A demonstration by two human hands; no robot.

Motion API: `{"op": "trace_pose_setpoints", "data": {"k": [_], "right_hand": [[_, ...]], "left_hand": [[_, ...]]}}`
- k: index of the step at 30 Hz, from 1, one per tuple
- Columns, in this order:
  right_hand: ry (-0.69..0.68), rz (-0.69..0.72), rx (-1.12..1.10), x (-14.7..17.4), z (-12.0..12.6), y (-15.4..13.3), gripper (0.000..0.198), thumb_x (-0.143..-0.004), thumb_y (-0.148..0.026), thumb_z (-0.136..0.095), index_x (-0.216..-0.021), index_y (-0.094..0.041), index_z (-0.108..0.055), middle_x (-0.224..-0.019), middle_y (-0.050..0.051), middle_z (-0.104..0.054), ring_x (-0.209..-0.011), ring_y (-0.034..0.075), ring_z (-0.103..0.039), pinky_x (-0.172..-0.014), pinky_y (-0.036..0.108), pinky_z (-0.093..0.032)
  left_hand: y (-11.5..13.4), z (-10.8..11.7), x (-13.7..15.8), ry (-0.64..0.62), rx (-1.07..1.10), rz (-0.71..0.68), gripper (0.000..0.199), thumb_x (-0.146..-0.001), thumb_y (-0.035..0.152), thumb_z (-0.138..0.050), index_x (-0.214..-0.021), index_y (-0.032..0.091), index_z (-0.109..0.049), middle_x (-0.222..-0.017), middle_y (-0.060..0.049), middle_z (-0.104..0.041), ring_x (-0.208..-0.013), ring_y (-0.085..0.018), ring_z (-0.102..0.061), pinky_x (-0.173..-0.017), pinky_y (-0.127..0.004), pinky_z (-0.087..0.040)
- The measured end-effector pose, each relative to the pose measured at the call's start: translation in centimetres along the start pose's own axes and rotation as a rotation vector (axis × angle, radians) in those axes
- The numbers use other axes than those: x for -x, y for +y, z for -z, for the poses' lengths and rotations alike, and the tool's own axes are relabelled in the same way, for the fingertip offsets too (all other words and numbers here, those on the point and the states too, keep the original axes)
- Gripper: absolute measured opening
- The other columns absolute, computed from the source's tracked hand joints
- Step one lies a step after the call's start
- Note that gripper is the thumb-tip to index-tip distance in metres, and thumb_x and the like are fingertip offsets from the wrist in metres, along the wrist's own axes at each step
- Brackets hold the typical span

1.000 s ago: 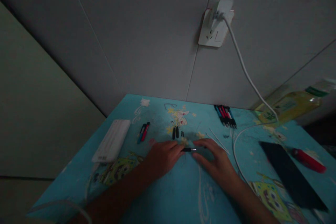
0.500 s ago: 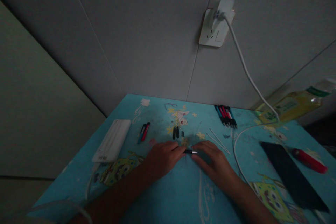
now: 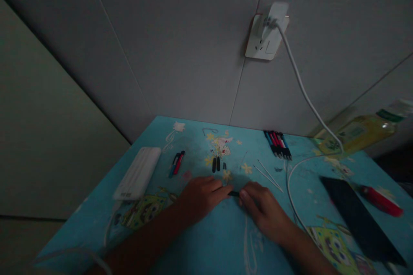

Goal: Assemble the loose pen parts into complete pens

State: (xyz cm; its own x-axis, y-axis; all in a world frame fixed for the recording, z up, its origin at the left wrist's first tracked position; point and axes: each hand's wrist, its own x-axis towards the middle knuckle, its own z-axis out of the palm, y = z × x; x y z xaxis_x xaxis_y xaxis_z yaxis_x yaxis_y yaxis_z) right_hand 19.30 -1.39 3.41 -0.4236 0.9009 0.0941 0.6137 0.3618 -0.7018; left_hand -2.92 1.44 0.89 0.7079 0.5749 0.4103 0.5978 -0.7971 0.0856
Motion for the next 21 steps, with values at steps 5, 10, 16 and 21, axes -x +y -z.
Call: {"op": "trace_pose_setpoints", "data": {"k": [5, 10, 16, 21], "right_hand": [[0.007, -0.134, -0.141, 0.0, -0.4, -0.1, 0.041, -0.101, -0.038, -0.036, -0.074, -0.019, -0.061, -0.065, -0.001, -0.058, -0.063, 0.015, -0.055, -0.064, 0.027, -0.040], [0.210, -0.226, -0.197, -0.3, -0.3, 0.2, 0.040, -0.099, -0.041, -0.039, -0.076, -0.018, -0.062, -0.072, 0.001, -0.064, -0.070, 0.017, -0.059, -0.068, 0.027, -0.041], [0.282, -0.248, -0.247, -0.5, -0.6, 0.2, 0.038, -0.098, -0.042, -0.041, -0.079, -0.018, -0.063, -0.077, 0.002, -0.067, -0.077, 0.020, -0.061, -0.070, 0.027, -0.042], [0.168, -0.160, -0.249, -0.3, -1.3, -0.7, 0.032, -0.097, -0.039, -0.045, -0.079, -0.019, -0.063, -0.075, 0.001, -0.064, -0.073, 0.018, -0.060, -0.068, 0.026, -0.043]], "left_hand": [[0.1, 0.5, -0.6, 0.094, 0.035, 0.012, 0.023, -0.094, 0.027, -0.055, -0.115, 0.024, -0.064, -0.090, -0.003, -0.068, -0.082, -0.019, -0.060, -0.071, -0.033, -0.047], [-0.5, 0.9, -0.8, 0.300, 0.131, 0.293, 0.044, -0.091, 0.028, -0.059, -0.134, 0.025, -0.050, -0.133, -0.010, -0.053, -0.123, -0.027, -0.048, -0.102, -0.048, -0.039], [-0.6, 0.2, -0.9, 0.409, 0.666, 0.677, 0.055, -0.091, 0.032, -0.057, -0.142, 0.022, -0.038, -0.124, -0.010, -0.059, -0.112, -0.023, -0.059, -0.098, -0.044, -0.047], [0.4, 0.5, -1.4, 0.415, 1.145, 0.762, 0.064, -0.091, 0.031, -0.057, -0.147, 0.022, -0.026, -0.096, -0.004, -0.068, -0.090, -0.017, -0.067, -0.086, -0.036, -0.054]]}}
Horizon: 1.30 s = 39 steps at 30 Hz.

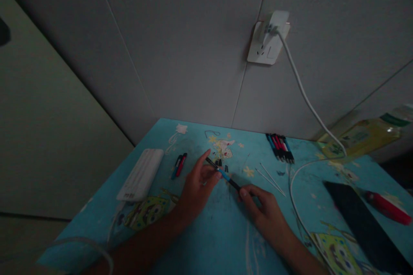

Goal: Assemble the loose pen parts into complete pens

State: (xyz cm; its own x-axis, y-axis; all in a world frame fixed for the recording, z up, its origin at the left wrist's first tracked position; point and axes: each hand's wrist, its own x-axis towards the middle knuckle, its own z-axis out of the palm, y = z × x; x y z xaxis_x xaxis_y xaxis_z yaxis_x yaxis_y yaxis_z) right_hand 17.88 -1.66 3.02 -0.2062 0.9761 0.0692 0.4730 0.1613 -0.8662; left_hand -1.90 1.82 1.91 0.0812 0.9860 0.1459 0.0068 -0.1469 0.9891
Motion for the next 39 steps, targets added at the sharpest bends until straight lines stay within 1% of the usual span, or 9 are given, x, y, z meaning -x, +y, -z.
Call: {"op": "trace_pose_setpoints", "data": {"k": [4, 7, 10, 16, 21, 29, 33, 36, 39], "right_hand": [[-0.114, 0.081, 0.062, 0.5, -0.6, -0.3, 0.025, -0.096, -0.034, -0.049, -0.082, -0.020, -0.064, -0.078, 0.001, -0.064, -0.074, 0.017, -0.060, -0.069, 0.027, -0.044], [-0.176, 0.137, 0.129, 0.9, -1.0, -0.4, 0.020, -0.095, -0.031, -0.052, -0.083, -0.020, -0.064, -0.080, 0.002, -0.064, -0.077, 0.017, -0.060, -0.072, 0.029, -0.044], [-0.209, 0.174, 0.154, 1.0, -0.9, -0.6, 0.018, -0.096, -0.030, -0.051, -0.087, -0.021, -0.064, -0.084, 0.003, -0.064, -0.082, 0.017, -0.060, -0.077, 0.030, -0.044], [-0.196, 0.175, 0.095, 0.8, -0.5, -0.9, 0.017, -0.097, -0.028, -0.050, -0.093, -0.022, -0.065, -0.091, 0.003, -0.066, -0.087, 0.017, -0.061, -0.081, 0.030, -0.045], [-0.206, 0.168, 0.092, 0.9, -0.9, -0.7, 0.014, -0.094, -0.027, -0.055, -0.087, -0.022, -0.066, -0.086, 0.001, -0.067, -0.082, 0.017, -0.062, -0.077, 0.030, -0.046], [-0.197, 0.147, 0.067, 1.1, -1.5, -0.7, 0.018, -0.092, -0.028, -0.057, -0.078, -0.021, -0.064, -0.077, 0.000, -0.065, -0.072, 0.014, -0.061, -0.069, 0.027, -0.045], [-0.171, 0.136, 0.074, 1.1, -1.7, -0.8, 0.020, -0.092, -0.029, -0.058, -0.074, -0.020, -0.064, -0.073, -0.001, -0.064, -0.068, 0.014, -0.059, -0.066, 0.026, -0.044], [-0.157, 0.113, 0.065, 1.2, -1.8, -0.7, 0.022, -0.091, -0.030, -0.058, -0.073, -0.020, -0.065, -0.070, -0.002, -0.064, -0.065, 0.013, -0.058, -0.064, 0.026, -0.044], [-0.165, 0.081, -0.001, 1.2, -1.9, -0.5, 0.022, -0.092, -0.031, -0.057, -0.078, -0.020, -0.068, -0.072, -0.001, -0.066, -0.067, 0.014, -0.060, -0.065, 0.025, -0.045]], "left_hand": [[0.3, -0.1, 0.0, -0.028, 0.151, 0.014, 0.072, -0.089, 0.028, -0.060, -0.148, 0.024, -0.018, -0.102, -0.006, -0.068, -0.079, -0.015, -0.067, -0.075, -0.032, -0.056], [0.4, -0.1, 0.0, -0.098, 0.192, 0.052, 0.065, -0.088, 0.029, -0.061, -0.143, 0.024, -0.026, -0.104, -0.007, -0.068, -0.078, -0.015, -0.066, -0.066, -0.028, -0.057], [0.6, -0.2, 0.4, -0.186, 0.167, 0.074, 0.054, -0.089, 0.029, -0.060, -0.138, 0.023, -0.036, -0.104, -0.007, -0.067, -0.077, -0.014, -0.064, -0.063, -0.026, -0.055], [0.9, -0.4, 1.2, -0.337, 0.106, 0.057, 0.057, -0.090, 0.026, -0.058, -0.142, 0.024, -0.032, -0.103, -0.006, -0.066, -0.076, -0.013, -0.062, -0.065, -0.025, -0.052], [0.9, -0.4, 1.2, -0.357, 0.060, 0.039, 0.051, -0.090, 0.025, -0.057, -0.138, 0.025, -0.038, -0.102, -0.006, -0.066, -0.090, -0.017, -0.063, -0.074, -0.028, -0.052], [1.2, -0.2, 1.1, -0.417, 0.087, 0.103, 0.046, -0.089, 0.021, -0.055, -0.134, 0.023, -0.042, -0.096, -0.003, -0.065, -0.078, -0.014, -0.061, -0.071, -0.028, -0.050], [1.1, -0.2, 1.0, -0.427, 0.073, 0.093, 0.052, -0.090, 0.020, -0.053, -0.140, 0.025, -0.038, -0.095, -0.003, -0.064, -0.074, -0.012, -0.059, -0.069, -0.026, -0.048], [1.0, -0.1, 0.9, -0.427, 0.086, 0.083, 0.056, -0.091, 0.021, -0.053, -0.144, 0.027, -0.034, -0.097, -0.004, -0.064, -0.081, -0.014, -0.060, -0.073, -0.028, -0.049], [1.0, 0.0, 0.8, -0.469, 0.101, 0.092, 0.070, -0.086, 0.020, -0.061, -0.147, 0.027, -0.028, -0.101, -0.005, -0.063, -0.088, -0.016, -0.061, -0.077, -0.030, -0.049]]}}
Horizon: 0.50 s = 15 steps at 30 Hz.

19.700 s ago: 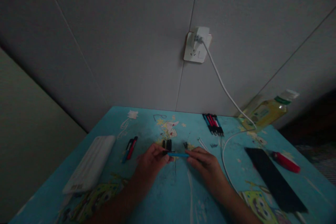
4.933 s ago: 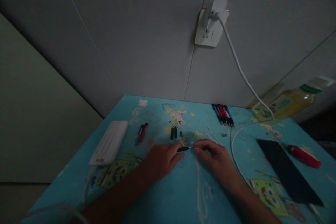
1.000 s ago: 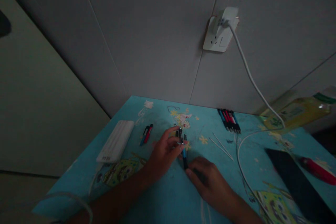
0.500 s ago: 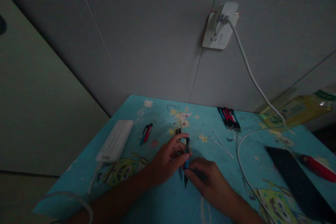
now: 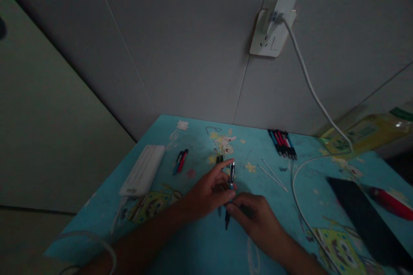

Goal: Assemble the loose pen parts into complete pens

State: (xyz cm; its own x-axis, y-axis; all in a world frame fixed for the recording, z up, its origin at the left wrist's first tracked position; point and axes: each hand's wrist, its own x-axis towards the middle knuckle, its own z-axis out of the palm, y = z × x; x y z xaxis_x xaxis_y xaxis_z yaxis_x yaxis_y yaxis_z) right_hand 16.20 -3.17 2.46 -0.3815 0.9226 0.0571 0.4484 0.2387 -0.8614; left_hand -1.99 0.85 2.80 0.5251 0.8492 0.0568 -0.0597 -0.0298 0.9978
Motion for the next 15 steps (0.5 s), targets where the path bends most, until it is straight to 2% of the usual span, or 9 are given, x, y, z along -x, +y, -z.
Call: {"op": "trace_pose_setpoints", "data": {"k": [3, 6, 9, 15], "right_hand": [[-0.008, -0.013, -0.047, -0.01, -0.08, 0.08, 0.023, -0.093, -0.032, -0.056, -0.078, -0.019, -0.068, -0.073, -0.001, -0.067, -0.068, 0.013, -0.060, -0.065, 0.024, -0.045], [-0.035, -0.004, -0.043, -0.03, -0.03, 0.03, 0.022, -0.093, -0.031, -0.057, -0.077, -0.019, -0.068, -0.072, -0.002, -0.066, -0.066, 0.013, -0.058, -0.064, 0.024, -0.044], [-0.058, 0.006, -0.049, -0.08, 0.10, -0.14, 0.020, -0.093, -0.029, -0.056, -0.079, -0.020, -0.068, -0.073, -0.002, -0.066, -0.067, 0.012, -0.058, -0.065, 0.024, -0.043], [-0.065, 0.005, -0.090, -0.10, 0.23, -0.49, 0.015, -0.094, -0.024, -0.054, -0.088, -0.022, -0.069, -0.084, -0.002, -0.069, -0.076, 0.014, -0.061, -0.073, 0.025, -0.045]], "left_hand": [[0.13, 0.15, -0.05, -0.053, 0.003, 0.032, 0.079, -0.080, 0.017, -0.067, -0.148, 0.026, -0.026, -0.091, -0.001, -0.063, -0.081, -0.014, -0.060, -0.073, -0.027, -0.047], [0.25, 0.23, -0.14, -0.059, -0.002, 0.054, 0.073, -0.080, 0.016, -0.067, -0.144, 0.026, -0.034, -0.082, 0.002, -0.058, -0.074, -0.011, -0.057, -0.068, -0.024, -0.044], [0.25, 0.26, -0.23, -0.054, 0.024, 0.059, 0.067, -0.080, 0.016, -0.067, -0.140, 0.026, -0.038, -0.079, 0.004, -0.056, -0.073, -0.011, -0.056, -0.068, -0.024, -0.043], [0.08, 0.32, -0.37, -0.033, 0.043, 0.060, 0.069, -0.082, 0.020, -0.066, -0.143, 0.024, -0.034, -0.079, 0.003, -0.055, -0.072, -0.012, -0.055, -0.067, -0.025, -0.043]]}}
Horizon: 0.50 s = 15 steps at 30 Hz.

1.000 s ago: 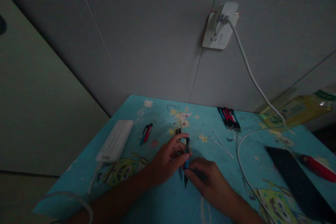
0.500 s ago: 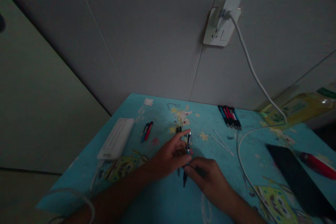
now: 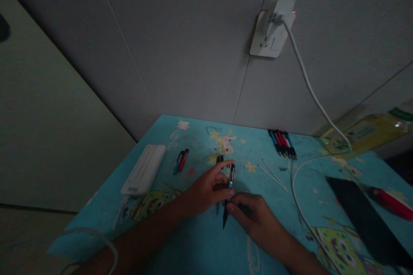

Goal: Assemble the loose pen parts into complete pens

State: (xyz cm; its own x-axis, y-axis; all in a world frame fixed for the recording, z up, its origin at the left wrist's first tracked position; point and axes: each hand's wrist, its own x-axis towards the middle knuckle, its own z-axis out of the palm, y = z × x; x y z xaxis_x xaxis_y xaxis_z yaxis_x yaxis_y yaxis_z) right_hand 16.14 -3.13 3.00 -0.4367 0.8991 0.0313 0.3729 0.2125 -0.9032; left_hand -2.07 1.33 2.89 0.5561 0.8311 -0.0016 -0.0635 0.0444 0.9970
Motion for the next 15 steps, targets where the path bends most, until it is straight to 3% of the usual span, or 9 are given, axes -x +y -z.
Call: {"op": "trace_pose_setpoints", "data": {"k": [10, 15], "right_hand": [[-0.002, -0.005, 0.052, 0.06, 0.05, 0.04, 0.015, -0.093, -0.024, -0.055, -0.088, -0.021, -0.069, -0.082, -0.001, -0.069, -0.074, 0.014, -0.061, -0.071, 0.025, -0.044], [-0.010, -0.021, 0.076, 0.03, -0.02, 0.07, 0.016, -0.093, -0.024, -0.055, -0.088, -0.021, -0.069, -0.079, -0.001, -0.069, -0.071, 0.013, -0.061, -0.068, 0.024, -0.044]], "left_hand": [[-0.04, -0.03, 0.18, 0.006, -0.015, -0.028, 0.070, -0.084, 0.020, -0.064, -0.144, 0.026, -0.030, -0.085, 0.001, -0.059, -0.078, -0.013, -0.057, -0.070, -0.026, -0.044], [0.05, -0.05, 0.27, 0.012, -0.026, -0.014, 0.061, -0.083, 0.020, -0.065, -0.137, 0.025, -0.038, -0.084, 0.000, -0.061, -0.078, -0.014, -0.059, -0.072, -0.027, -0.045]]}}
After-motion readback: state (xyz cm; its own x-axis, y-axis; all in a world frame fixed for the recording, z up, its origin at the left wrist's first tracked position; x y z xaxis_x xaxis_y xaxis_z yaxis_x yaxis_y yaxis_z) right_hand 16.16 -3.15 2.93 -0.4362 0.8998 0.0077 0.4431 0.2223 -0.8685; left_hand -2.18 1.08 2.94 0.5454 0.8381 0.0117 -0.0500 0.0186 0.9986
